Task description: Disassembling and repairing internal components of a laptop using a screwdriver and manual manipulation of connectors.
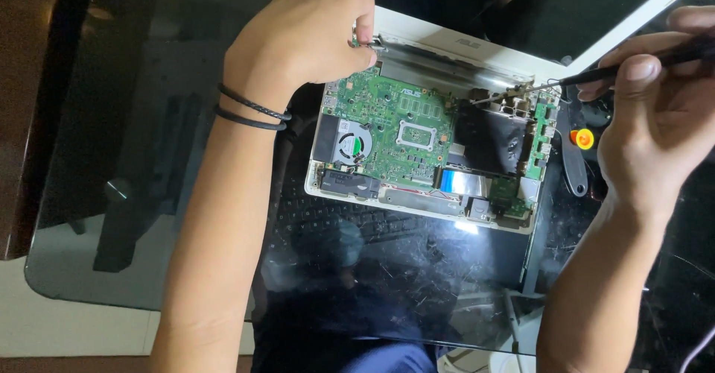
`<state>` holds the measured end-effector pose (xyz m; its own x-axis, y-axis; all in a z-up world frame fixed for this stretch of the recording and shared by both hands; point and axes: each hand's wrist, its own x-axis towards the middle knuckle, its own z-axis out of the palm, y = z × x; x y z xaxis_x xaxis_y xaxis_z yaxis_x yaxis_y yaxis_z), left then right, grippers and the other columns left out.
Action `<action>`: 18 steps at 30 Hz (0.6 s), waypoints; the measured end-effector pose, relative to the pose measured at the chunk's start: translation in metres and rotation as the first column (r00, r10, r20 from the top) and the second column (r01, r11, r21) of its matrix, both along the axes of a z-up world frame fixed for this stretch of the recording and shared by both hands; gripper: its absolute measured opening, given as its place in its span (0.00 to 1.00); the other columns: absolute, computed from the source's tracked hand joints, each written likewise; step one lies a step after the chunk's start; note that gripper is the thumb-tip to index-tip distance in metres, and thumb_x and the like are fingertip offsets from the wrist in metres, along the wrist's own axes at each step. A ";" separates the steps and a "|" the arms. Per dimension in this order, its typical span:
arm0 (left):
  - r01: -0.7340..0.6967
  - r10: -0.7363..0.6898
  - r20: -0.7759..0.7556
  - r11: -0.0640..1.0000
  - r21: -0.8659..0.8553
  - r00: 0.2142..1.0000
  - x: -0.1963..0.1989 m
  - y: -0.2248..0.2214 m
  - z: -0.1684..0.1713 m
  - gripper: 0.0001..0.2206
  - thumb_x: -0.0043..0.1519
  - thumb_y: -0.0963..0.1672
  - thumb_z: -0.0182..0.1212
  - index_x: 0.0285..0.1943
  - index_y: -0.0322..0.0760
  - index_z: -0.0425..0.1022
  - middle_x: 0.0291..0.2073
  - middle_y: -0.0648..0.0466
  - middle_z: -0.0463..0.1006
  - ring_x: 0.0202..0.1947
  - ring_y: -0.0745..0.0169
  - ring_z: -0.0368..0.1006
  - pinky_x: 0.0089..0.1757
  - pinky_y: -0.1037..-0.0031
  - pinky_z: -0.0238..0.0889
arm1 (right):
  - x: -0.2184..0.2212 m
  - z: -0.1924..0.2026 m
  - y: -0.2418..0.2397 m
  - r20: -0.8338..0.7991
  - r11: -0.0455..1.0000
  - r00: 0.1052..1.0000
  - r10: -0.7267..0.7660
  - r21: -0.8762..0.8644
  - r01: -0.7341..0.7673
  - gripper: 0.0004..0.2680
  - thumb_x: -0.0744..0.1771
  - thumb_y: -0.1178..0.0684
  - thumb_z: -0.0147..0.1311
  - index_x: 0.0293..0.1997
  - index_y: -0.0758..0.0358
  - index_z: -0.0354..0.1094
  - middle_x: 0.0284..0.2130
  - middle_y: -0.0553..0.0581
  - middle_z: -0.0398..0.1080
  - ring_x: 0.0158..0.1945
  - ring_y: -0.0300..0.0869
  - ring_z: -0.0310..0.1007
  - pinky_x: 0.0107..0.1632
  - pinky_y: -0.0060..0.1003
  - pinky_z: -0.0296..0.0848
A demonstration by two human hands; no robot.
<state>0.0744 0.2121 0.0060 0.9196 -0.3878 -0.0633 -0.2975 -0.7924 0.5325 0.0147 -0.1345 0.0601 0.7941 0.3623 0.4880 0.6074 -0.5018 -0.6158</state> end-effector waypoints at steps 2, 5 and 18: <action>0.004 -0.004 0.020 1.000 0.001 1.000 0.002 -0.001 -0.003 0.06 0.65 0.45 0.67 0.44 0.39 0.80 0.44 0.46 0.81 0.41 0.45 0.77 0.33 0.53 0.70 | 0.000 0.001 0.005 -0.009 1.000 1.000 0.009 0.009 -0.009 0.09 0.82 0.56 0.41 0.66 0.72 0.46 0.44 0.75 0.65 0.36 0.53 0.69 0.45 0.41 0.71; 0.008 -0.008 0.040 1.000 0.002 0.999 0.002 -0.002 -0.003 0.07 0.65 0.46 0.67 0.44 0.39 0.81 0.44 0.45 0.82 0.41 0.43 0.77 0.34 0.52 0.70 | 0.003 -0.001 0.005 -0.026 0.999 0.999 0.025 0.035 -0.024 0.09 0.81 0.56 0.42 0.65 0.71 0.46 0.43 0.74 0.65 0.37 0.52 0.68 0.45 0.40 0.71; 0.191 -0.129 0.372 0.972 -0.134 0.919 -0.004 -0.017 0.012 0.09 0.66 0.42 0.71 0.40 0.34 0.73 0.34 0.47 0.81 0.31 0.51 0.79 0.29 0.63 0.69 | -0.001 0.013 0.018 -0.041 0.997 0.996 0.077 -0.020 -0.078 0.09 0.81 0.66 0.39 0.68 0.72 0.42 0.45 0.79 0.65 0.40 0.54 0.67 0.50 0.43 0.74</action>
<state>0.0709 0.1953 0.0182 0.7930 -0.5082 0.3360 -0.6082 -0.6290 0.4842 0.0133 -0.1167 0.0735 0.7821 0.4338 0.4474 0.6198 -0.4676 -0.6302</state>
